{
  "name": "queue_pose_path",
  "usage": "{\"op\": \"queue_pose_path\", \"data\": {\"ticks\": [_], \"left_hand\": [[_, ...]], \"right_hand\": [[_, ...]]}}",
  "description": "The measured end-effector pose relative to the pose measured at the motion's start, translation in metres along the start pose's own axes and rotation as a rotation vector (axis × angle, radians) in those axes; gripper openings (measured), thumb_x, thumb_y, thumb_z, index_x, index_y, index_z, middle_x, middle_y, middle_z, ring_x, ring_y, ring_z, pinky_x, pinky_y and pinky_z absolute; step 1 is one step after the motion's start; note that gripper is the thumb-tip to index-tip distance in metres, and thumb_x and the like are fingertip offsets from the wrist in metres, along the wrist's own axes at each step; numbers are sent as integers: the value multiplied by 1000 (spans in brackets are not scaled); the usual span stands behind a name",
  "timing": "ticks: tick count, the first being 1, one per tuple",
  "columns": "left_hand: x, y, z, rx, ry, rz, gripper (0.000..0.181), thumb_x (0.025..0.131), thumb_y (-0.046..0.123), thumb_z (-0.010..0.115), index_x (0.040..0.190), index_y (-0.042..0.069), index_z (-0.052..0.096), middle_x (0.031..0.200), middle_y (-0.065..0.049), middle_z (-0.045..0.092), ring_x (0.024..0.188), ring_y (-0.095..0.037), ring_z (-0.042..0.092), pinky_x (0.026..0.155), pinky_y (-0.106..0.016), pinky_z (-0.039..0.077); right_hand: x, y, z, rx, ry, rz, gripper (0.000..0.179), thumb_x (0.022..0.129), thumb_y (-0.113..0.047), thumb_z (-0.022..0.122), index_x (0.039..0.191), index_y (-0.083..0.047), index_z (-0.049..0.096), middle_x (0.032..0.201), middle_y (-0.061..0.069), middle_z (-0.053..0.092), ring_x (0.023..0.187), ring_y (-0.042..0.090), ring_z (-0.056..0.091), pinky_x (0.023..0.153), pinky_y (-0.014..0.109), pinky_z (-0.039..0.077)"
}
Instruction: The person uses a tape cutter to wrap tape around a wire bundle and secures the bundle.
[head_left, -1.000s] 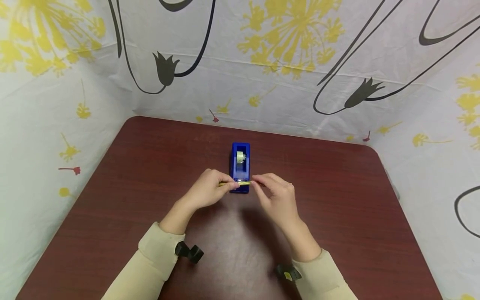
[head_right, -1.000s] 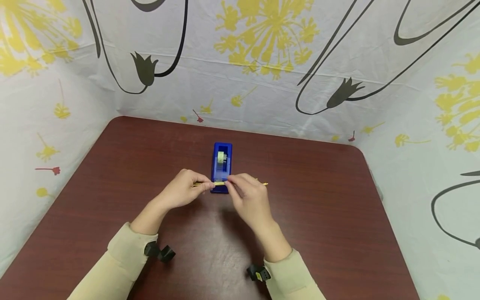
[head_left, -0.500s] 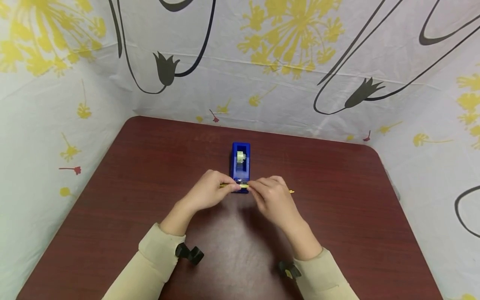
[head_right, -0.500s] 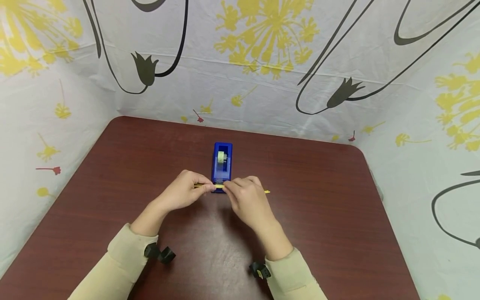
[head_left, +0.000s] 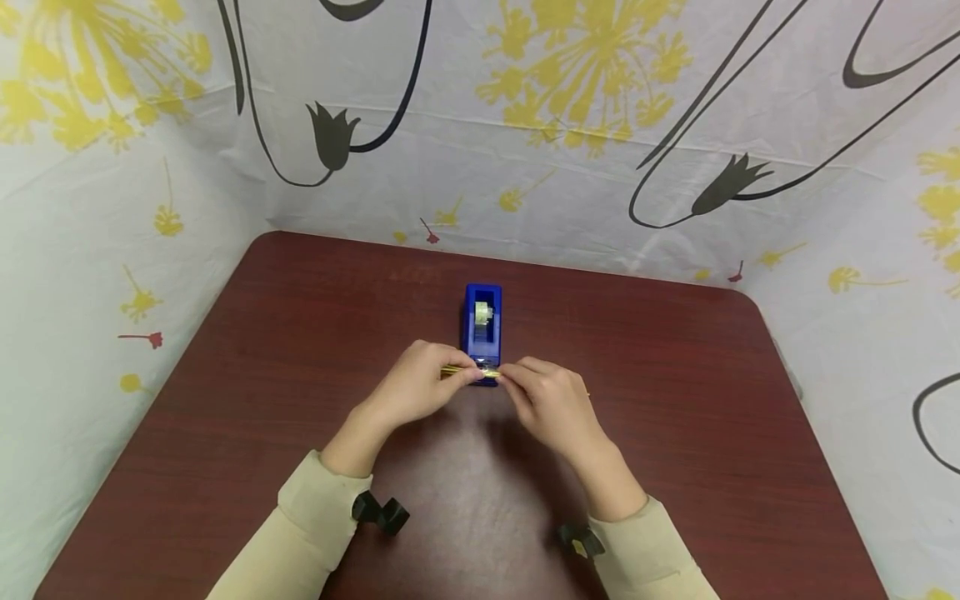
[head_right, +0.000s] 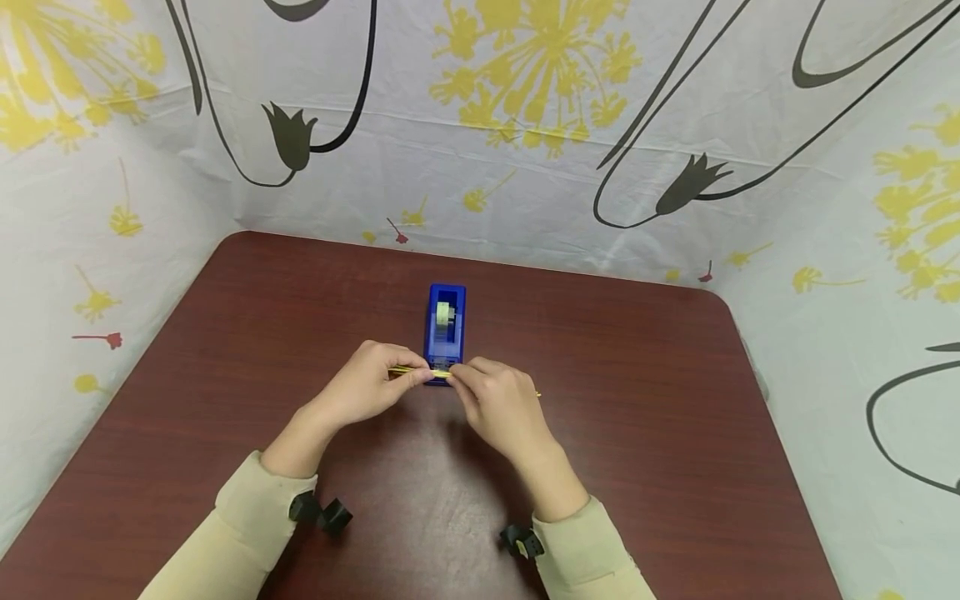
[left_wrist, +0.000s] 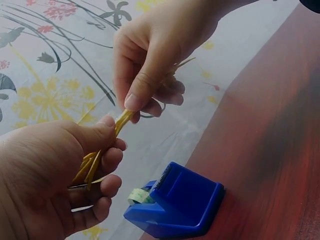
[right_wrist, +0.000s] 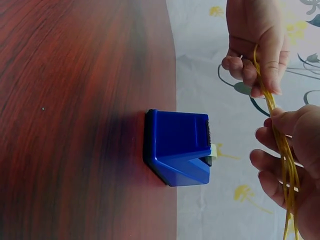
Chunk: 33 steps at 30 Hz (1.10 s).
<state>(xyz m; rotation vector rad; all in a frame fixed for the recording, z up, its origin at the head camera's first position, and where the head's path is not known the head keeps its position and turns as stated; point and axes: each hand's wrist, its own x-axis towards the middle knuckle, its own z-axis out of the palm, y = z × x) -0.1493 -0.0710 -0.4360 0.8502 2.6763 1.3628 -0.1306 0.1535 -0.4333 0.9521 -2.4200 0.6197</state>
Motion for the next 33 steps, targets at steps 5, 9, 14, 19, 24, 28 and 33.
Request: {"op": "queue_pose_path", "data": {"ticks": [5, 9, 14, 19, 24, 28, 33], "left_hand": [[-2, 1, 3, 40, 70, 68, 11, 95, 23, 74, 96, 14, 80, 89, 6, 73, 74, -3, 63, 66, -24, 52], [-4, 2, 4, 48, 124, 101, 9, 92, 22, 77, 95, 13, 79, 89, 6, 73, 76, -4, 65, 66, -24, 53], [-4, 2, 4, 11, 163, 121, 8, 90, 18, 79, 95, 12, 78, 90, 4, 73, 79, -6, 67, 68, -25, 55], [-4, 0, 5, -70, 179, 158, 7, 87, 10, 80, 94, 11, 80, 89, 4, 73, 76, -6, 65, 66, -26, 54], [-4, -3, 5, -105, 178, 204, 12, 87, 6, 79, 98, 10, 82, 90, 3, 72, 69, -6, 58, 60, -24, 49], [-4, -5, 5, -97, 174, 221, 15, 89, 5, 78, 103, 10, 82, 91, 3, 72, 67, -5, 56, 58, -23, 47], [-4, -5, 5, -56, 174, 242, 16, 89, 6, 78, 104, 10, 82, 91, 3, 72, 66, -5, 55, 56, -23, 44]], "right_hand": [[-1, 2, 0, 46, 12, -2, 7, 88, -10, 79, 94, -7, 78, 82, -1, 72, 62, 10, 62, 53, 28, 50], [-1, 3, 0, 81, 30, -6, 9, 87, -10, 80, 94, -5, 78, 83, 1, 72, 62, 10, 61, 54, 28, 50], [-1, 4, -1, 108, 43, 10, 9, 86, -9, 81, 93, -5, 76, 82, 2, 72, 64, 10, 62, 55, 29, 51], [-2, 4, -1, 149, 58, 20, 13, 84, -6, 82, 92, -7, 71, 83, 1, 72, 66, 10, 64, 58, 30, 54], [-2, 4, -1, 188, 67, -11, 16, 83, 0, 81, 97, -6, 75, 87, 3, 74, 69, 12, 67, 59, 30, 54], [-2, 5, -1, 195, 61, -27, 22, 83, 2, 79, 104, -7, 79, 89, 4, 75, 71, 14, 68, 58, 30, 54], [-3, 6, 0, 174, 59, -36, 26, 84, 2, 79, 108, -7, 79, 89, 4, 75, 69, 13, 67, 57, 30, 53]]}}
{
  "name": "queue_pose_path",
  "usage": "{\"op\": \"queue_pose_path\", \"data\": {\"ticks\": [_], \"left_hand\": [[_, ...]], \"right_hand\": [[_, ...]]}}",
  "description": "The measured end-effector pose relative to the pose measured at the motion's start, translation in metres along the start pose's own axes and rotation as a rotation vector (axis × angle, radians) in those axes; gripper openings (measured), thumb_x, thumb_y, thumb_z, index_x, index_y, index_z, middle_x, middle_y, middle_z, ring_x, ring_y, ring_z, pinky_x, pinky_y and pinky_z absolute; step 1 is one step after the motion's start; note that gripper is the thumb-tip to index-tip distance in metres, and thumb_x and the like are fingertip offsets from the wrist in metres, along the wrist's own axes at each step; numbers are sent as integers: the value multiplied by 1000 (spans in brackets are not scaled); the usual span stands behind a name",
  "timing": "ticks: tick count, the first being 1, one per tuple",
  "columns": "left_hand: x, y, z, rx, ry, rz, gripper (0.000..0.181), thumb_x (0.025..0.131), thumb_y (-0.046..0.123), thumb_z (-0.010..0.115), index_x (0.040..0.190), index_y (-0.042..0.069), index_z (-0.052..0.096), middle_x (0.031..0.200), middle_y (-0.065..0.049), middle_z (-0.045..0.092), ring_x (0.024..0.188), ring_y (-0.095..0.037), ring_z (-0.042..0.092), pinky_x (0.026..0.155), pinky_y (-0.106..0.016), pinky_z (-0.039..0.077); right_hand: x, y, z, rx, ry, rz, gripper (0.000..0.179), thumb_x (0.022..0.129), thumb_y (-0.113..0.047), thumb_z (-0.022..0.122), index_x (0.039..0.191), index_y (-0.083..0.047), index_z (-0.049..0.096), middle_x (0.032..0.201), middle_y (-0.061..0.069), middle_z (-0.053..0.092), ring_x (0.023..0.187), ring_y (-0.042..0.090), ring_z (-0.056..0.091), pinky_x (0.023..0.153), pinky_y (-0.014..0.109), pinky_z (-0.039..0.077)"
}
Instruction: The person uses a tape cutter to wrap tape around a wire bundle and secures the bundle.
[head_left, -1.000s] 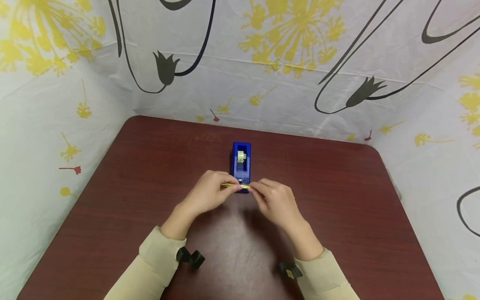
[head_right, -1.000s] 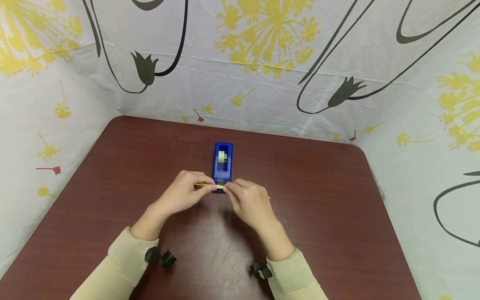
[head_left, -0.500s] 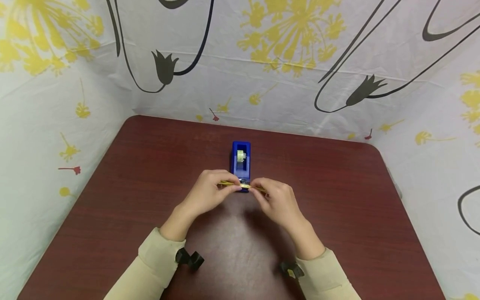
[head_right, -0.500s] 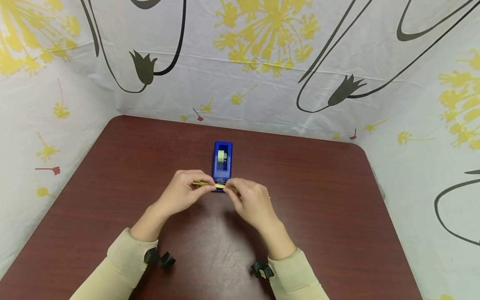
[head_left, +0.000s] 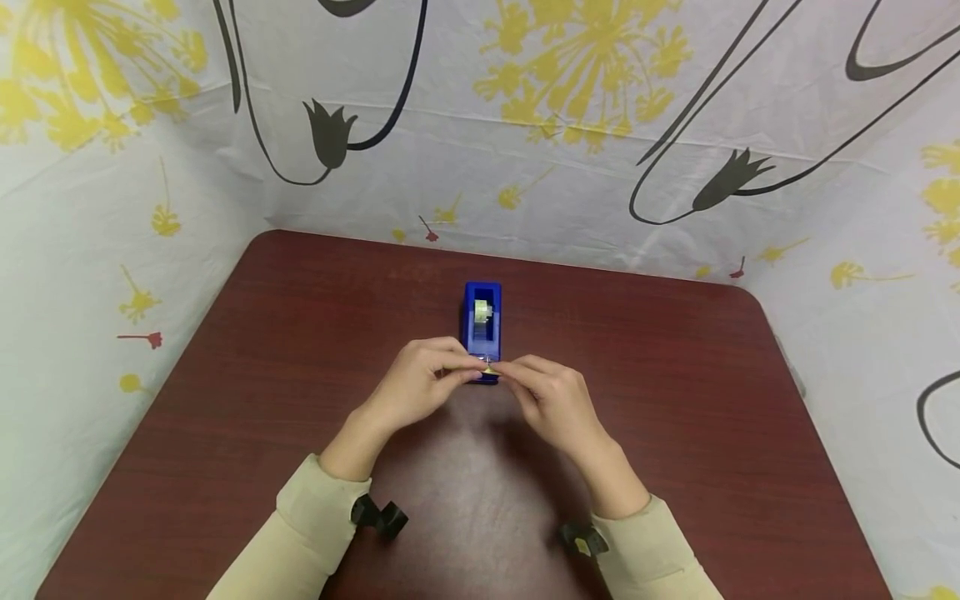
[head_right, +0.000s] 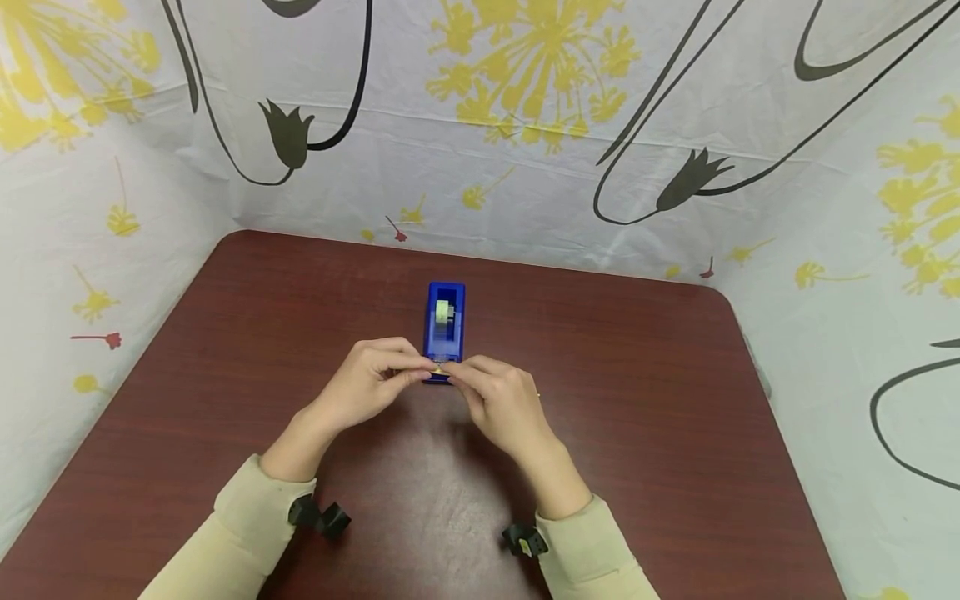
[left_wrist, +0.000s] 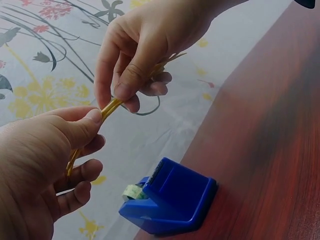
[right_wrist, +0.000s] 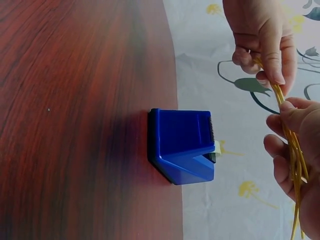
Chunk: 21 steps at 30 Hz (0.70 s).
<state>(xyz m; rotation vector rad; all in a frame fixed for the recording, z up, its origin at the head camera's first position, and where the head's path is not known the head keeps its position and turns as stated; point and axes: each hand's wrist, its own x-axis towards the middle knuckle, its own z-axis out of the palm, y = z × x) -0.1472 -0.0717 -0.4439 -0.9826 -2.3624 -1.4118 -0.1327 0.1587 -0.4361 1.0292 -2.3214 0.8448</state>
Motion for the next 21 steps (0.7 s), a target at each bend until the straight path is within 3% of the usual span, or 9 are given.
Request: {"op": "queue_pose_path", "data": {"ticks": [3, 10, 21], "left_hand": [[0, 0, -1, 36, -1, 14, 17, 88, 7, 78, 105, 11, 82, 90, 4, 72, 65, -4, 54, 56, -22, 44], [2, 2, -4, 174, -18, 47, 20, 88, 12, 80, 108, 14, 81, 89, 8, 72, 63, -2, 54, 70, -32, 36], [3, 7, -6, 301, -50, 91, 17, 90, 16, 79, 106, 16, 82, 86, 7, 71, 67, -4, 58, 77, -36, 42]], "right_hand": [[0, 1, 2, -18, 10, -13, 27, 83, 2, 80, 109, -7, 79, 88, 3, 74, 69, 13, 67, 57, 29, 53], [0, 2, 4, -46, 38, -43, 27, 81, 3, 81, 107, -6, 80, 87, 3, 73, 70, 15, 67, 57, 31, 54], [2, 1, 3, -85, 28, -56, 22, 83, -1, 81, 104, -7, 80, 86, 4, 74, 73, 19, 69, 64, 36, 54]]}}
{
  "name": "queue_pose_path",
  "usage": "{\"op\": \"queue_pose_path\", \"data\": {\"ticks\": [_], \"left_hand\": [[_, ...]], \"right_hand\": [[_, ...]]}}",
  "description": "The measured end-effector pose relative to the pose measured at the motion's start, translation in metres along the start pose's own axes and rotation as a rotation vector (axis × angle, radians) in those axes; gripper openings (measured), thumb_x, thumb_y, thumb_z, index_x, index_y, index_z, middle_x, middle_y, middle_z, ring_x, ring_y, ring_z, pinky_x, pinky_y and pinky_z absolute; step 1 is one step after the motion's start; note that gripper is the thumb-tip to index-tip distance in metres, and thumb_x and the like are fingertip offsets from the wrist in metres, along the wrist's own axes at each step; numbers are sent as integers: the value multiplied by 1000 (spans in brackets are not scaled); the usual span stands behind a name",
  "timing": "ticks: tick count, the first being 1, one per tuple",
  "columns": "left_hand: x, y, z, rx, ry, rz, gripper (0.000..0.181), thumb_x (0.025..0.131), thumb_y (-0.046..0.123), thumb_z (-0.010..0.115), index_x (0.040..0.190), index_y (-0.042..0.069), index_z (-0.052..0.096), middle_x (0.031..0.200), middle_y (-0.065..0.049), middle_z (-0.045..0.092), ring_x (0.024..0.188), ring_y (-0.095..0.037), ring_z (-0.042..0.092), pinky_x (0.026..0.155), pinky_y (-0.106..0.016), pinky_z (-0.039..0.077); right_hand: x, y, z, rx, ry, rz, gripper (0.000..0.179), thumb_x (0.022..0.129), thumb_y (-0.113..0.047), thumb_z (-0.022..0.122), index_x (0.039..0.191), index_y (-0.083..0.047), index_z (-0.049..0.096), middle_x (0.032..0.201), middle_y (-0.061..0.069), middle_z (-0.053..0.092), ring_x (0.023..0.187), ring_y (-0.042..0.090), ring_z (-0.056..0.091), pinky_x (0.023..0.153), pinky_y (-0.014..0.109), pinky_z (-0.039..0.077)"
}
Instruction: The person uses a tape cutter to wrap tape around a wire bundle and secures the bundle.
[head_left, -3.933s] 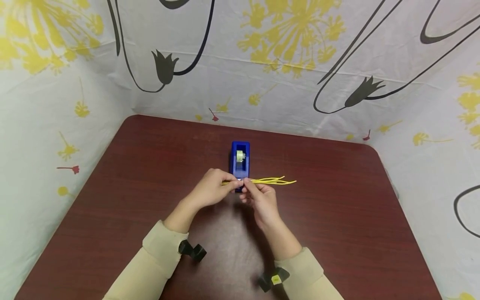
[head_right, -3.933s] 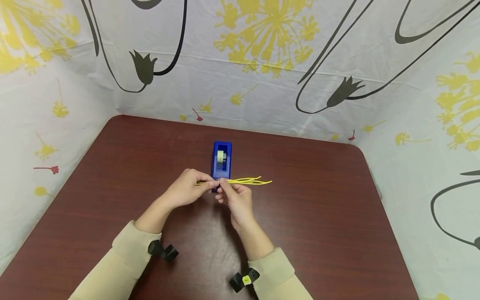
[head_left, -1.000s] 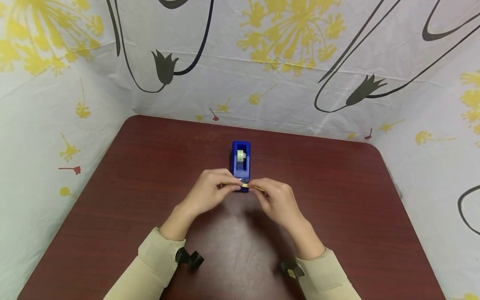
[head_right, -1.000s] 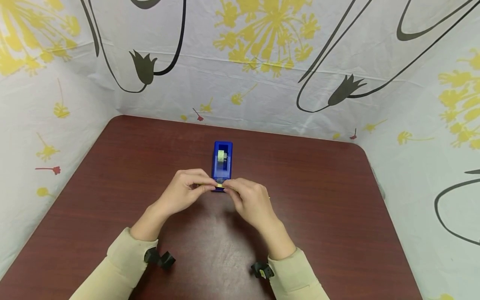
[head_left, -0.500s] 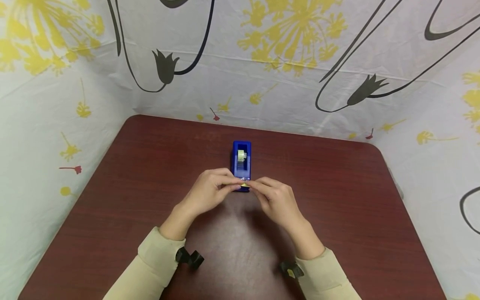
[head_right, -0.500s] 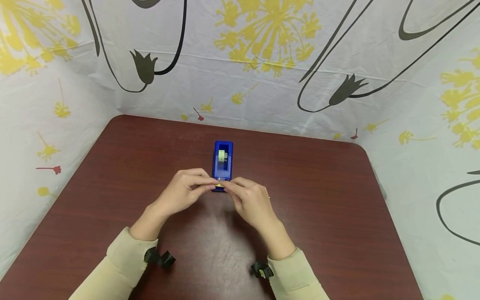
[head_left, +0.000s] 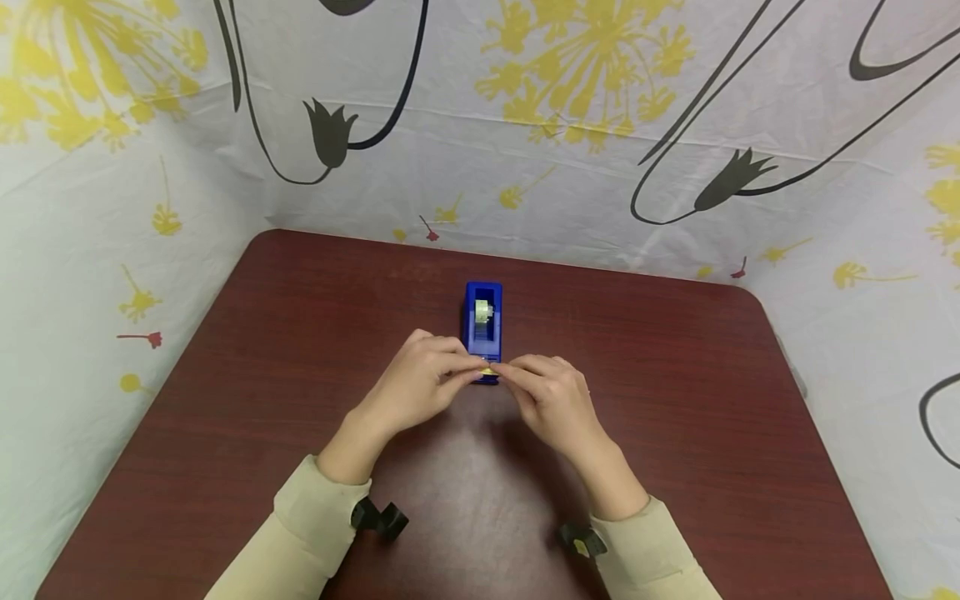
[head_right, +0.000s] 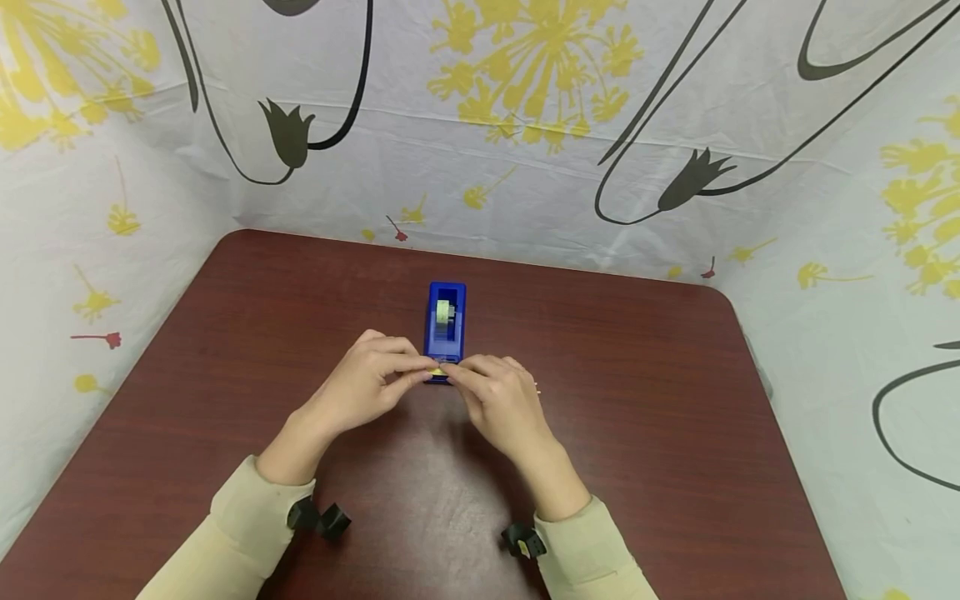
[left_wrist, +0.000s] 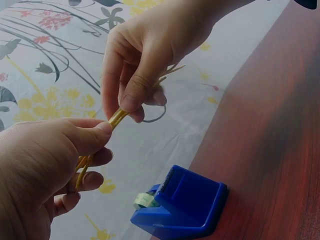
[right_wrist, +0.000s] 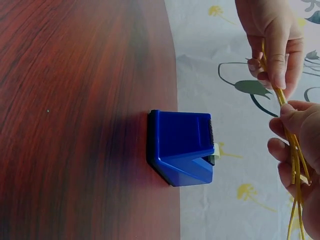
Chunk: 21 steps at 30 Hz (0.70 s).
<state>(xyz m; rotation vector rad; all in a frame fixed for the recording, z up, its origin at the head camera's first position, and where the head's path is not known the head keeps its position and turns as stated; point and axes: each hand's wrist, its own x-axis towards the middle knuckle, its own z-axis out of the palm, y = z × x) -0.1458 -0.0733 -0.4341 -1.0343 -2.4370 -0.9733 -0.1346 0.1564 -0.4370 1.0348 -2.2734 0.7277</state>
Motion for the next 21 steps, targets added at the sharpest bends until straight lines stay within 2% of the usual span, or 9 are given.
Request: {"op": "queue_pose_path", "data": {"ticks": [4, 6, 11, 21], "left_hand": [[1, 1, 0, -2, -5, 0, 15, 90, 17, 78, 105, 16, 82, 86, 8, 71, 67, -4, 58, 77, -36, 42], [1, 2, 0, -7, -2, 0, 15, 91, 17, 78, 105, 16, 82, 86, 8, 72, 67, -4, 58, 76, -36, 41], [1, 2, 0, -20, 5, -1, 15, 90, 17, 79, 104, 16, 82, 88, 7, 72, 68, -5, 59, 74, -35, 41], [0, 2, 3, -81, 28, -7, 14, 89, 18, 80, 102, 16, 82, 88, 8, 72, 67, -1, 58, 71, -32, 38]], "right_hand": [[0, 0, -1, 3, -14, -2, 20, 84, -2, 80, 103, -9, 81, 86, 4, 74, 75, 19, 69, 68, 38, 51], [0, 0, -1, 7, -12, -11, 21, 83, -1, 80, 103, -9, 81, 86, 4, 73, 74, 19, 68, 66, 37, 51], [0, 1, -2, 13, -9, -23, 23, 81, 2, 82, 102, -7, 81, 88, 5, 73, 74, 19, 68, 63, 37, 54], [-1, 0, -2, 21, -15, -6, 22, 81, 2, 82, 101, -7, 81, 89, 5, 73, 76, 22, 69, 66, 38, 57]]}}
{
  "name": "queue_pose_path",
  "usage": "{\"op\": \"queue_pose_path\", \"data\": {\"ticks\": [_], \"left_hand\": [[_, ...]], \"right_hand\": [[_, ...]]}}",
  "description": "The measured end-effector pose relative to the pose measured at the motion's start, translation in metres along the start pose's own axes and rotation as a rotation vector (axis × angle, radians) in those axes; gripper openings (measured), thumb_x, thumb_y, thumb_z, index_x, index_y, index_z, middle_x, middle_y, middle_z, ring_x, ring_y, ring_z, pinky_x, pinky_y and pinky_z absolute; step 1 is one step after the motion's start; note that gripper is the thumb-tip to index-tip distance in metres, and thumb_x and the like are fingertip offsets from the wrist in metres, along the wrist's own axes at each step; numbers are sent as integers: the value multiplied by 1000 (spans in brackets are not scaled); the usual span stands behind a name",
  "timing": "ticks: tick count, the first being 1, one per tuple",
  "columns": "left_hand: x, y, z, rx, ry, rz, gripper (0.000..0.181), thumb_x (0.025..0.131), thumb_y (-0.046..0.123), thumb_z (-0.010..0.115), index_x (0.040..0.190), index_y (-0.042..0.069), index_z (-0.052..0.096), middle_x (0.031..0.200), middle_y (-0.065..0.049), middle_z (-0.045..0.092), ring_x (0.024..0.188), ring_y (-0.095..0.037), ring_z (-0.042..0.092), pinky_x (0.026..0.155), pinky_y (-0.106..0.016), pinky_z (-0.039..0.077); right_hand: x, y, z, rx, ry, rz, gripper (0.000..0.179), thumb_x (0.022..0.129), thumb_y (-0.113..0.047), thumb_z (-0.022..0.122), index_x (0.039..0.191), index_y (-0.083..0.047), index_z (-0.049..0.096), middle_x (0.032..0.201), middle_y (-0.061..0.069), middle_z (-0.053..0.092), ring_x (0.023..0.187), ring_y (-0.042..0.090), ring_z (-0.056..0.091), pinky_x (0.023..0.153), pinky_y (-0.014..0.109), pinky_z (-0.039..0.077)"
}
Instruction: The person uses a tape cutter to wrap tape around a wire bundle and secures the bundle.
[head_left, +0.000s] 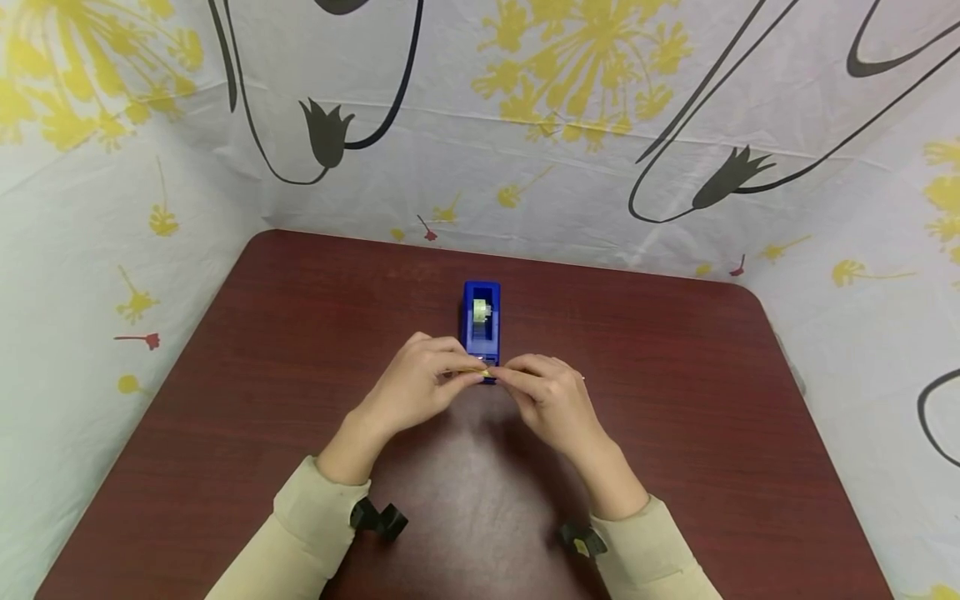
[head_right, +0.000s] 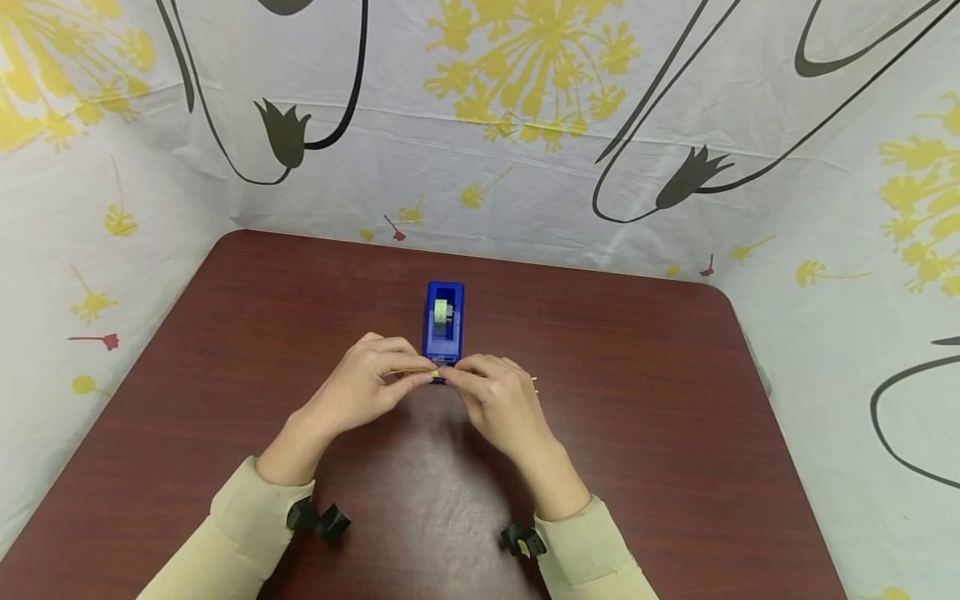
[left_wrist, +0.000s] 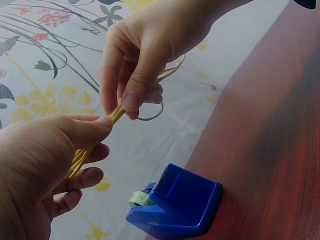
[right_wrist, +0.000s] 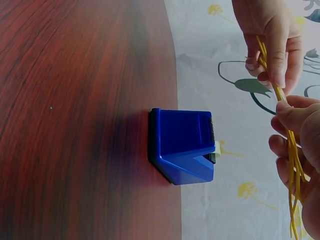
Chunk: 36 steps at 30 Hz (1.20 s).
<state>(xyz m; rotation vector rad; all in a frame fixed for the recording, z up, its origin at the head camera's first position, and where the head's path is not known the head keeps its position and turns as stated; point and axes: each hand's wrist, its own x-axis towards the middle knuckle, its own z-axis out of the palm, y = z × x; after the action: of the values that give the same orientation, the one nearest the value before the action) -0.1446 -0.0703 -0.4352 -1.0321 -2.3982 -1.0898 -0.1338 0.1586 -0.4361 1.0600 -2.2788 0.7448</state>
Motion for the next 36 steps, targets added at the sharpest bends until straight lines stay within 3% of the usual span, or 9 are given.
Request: {"op": "queue_pose_path", "data": {"ticks": [16, 25, 36], "left_hand": [[-1, -5, 4, 2, 16, 1, 13, 87, 19, 81, 100, 15, 82, 87, 8, 72, 68, -2, 59, 70, -32, 39], [-1, -4, 3, -9, 6, -8, 14, 88, 20, 80, 100, 13, 82, 89, 6, 73, 69, -2, 60, 71, -32, 40], [0, -3, 1, 29, -67, -41, 13, 92, 22, 76, 102, 13, 81, 91, 7, 71, 71, -3, 60, 70, -31, 38]], "right_hand": [[1, -1, 2, 27, -28, 20, 17, 85, -9, 81, 102, -4, 80, 91, 4, 73, 79, 20, 70, 69, 36, 56], [2, -3, 2, 30, -40, 51, 13, 89, -7, 77, 101, -4, 80, 90, 3, 73, 79, 18, 69, 67, 34, 56], [3, -3, 3, 27, -72, 77, 12, 90, -8, 76, 101, -5, 78, 91, 1, 71, 78, 15, 67, 65, 32, 55]]}}
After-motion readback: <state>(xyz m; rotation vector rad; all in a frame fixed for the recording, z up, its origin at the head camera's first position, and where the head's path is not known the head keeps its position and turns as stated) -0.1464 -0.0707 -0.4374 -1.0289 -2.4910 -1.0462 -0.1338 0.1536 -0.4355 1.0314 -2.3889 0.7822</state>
